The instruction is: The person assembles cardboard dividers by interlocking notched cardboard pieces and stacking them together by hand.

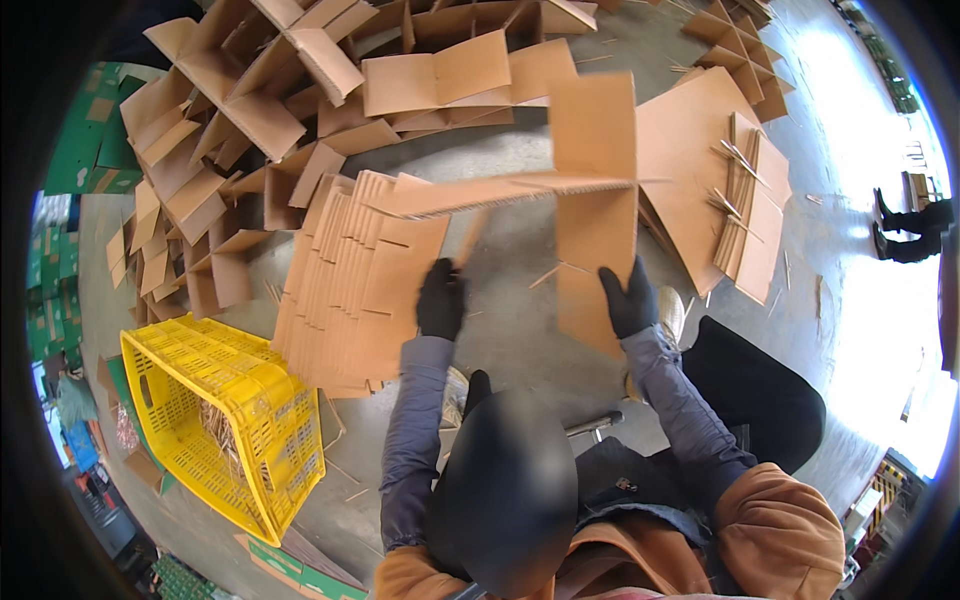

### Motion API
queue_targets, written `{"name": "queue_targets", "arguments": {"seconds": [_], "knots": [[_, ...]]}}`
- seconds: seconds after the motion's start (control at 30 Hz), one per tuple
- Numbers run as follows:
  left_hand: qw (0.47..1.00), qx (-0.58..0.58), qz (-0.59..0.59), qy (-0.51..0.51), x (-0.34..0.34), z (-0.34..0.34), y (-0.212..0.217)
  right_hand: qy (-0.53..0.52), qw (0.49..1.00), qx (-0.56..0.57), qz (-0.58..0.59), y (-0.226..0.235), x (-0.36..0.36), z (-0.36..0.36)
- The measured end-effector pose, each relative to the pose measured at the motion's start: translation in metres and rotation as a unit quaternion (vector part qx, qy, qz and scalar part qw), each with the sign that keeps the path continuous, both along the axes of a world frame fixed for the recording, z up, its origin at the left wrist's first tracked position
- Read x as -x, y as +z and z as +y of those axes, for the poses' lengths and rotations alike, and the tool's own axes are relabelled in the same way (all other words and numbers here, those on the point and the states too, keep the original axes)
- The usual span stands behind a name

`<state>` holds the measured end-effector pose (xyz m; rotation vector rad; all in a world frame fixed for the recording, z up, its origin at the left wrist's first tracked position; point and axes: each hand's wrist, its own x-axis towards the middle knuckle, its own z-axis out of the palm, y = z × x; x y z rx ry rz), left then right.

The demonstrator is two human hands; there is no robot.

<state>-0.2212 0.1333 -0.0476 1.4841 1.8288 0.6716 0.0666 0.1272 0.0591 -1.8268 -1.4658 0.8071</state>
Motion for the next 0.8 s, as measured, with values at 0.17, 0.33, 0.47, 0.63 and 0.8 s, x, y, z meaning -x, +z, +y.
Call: {"name": "queue_targets", "arguments": {"seconds": [0.17,0.33,0.47,0.63,0.8], "knots": [[0.969,-0.020,0.078,-0.235,-0.116,-0.004,0.027,0.052,0.984,0.131,-0.112,0.017,-0.005,0.014],[0.955,-0.017,0.081,-0.283,-0.125,-0.014,0.038,0.074,0.973,0.183,-0.123,0.015,-0.020,0.003],[0.951,-0.014,0.061,-0.302,-0.130,-0.022,0.036,0.154,0.928,0.233,-0.248,-0.040,0.012,-0.004],[0.948,-0.001,0.087,-0.307,-0.121,-0.019,0.030,0.178,0.870,0.363,-0.281,-0.041,0.023,-0.015],[0.958,-0.022,0.020,-0.286,-0.120,-0.004,0.045,0.102,0.908,0.263,-0.310,-0.074,0.026,-0.013]]}}
